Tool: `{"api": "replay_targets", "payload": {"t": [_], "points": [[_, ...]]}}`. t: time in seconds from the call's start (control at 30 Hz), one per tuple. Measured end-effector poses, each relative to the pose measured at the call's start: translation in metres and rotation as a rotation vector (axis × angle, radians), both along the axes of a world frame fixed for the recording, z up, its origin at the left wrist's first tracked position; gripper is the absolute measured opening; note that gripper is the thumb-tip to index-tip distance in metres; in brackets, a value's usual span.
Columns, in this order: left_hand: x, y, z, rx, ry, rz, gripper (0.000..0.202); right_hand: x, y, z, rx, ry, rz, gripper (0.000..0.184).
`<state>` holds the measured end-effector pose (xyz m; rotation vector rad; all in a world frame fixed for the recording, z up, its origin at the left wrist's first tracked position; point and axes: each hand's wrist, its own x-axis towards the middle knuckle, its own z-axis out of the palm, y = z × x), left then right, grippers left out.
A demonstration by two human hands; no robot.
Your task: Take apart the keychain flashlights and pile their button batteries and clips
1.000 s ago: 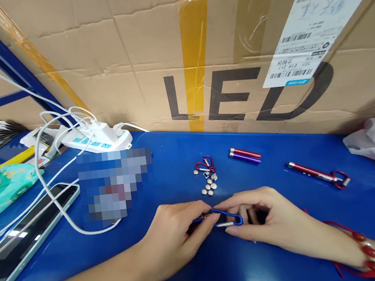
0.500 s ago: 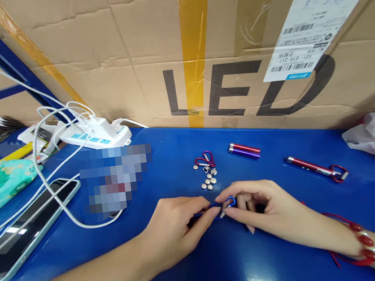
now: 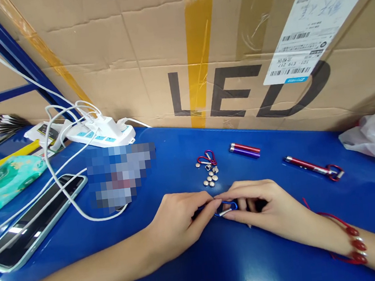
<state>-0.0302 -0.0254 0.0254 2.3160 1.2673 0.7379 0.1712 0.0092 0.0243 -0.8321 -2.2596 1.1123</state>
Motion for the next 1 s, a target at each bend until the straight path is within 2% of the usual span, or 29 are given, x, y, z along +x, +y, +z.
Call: {"api": "replay_targets", "payload": {"t": [0.2, 0.43, 0.63, 0.87, 1.0], "points": [[0.0003, -0.0012, 0.001, -0.019, -0.027, -0.006, 0.035, -0.0006, -0.0069, -0.0019, 0.339, -0.088, 0.109, 0.02], [-0.0006, 0.0001, 0.0002, -0.012, -0.005, -0.021, 0.036, -0.0012, -0.0073, 0.0009, 0.498, -0.162, 0.139, 0.026], [-0.0007, 0.0, -0.001, -0.022, -0.001, -0.027, 0.036, -0.0018, -0.0083, 0.0007, 0.516, -0.146, 0.129, 0.028], [-0.0001, -0.002, -0.0031, 0.006, 0.047, -0.06, 0.035, -0.0025, -0.0085, -0.0022, 0.414, -0.131, 0.121, 0.029], [0.0003, -0.003, -0.0013, -0.045, 0.034, -0.047, 0.033, -0.0022, -0.0086, -0.0003, 0.352, -0.108, 0.104, 0.029]]}}
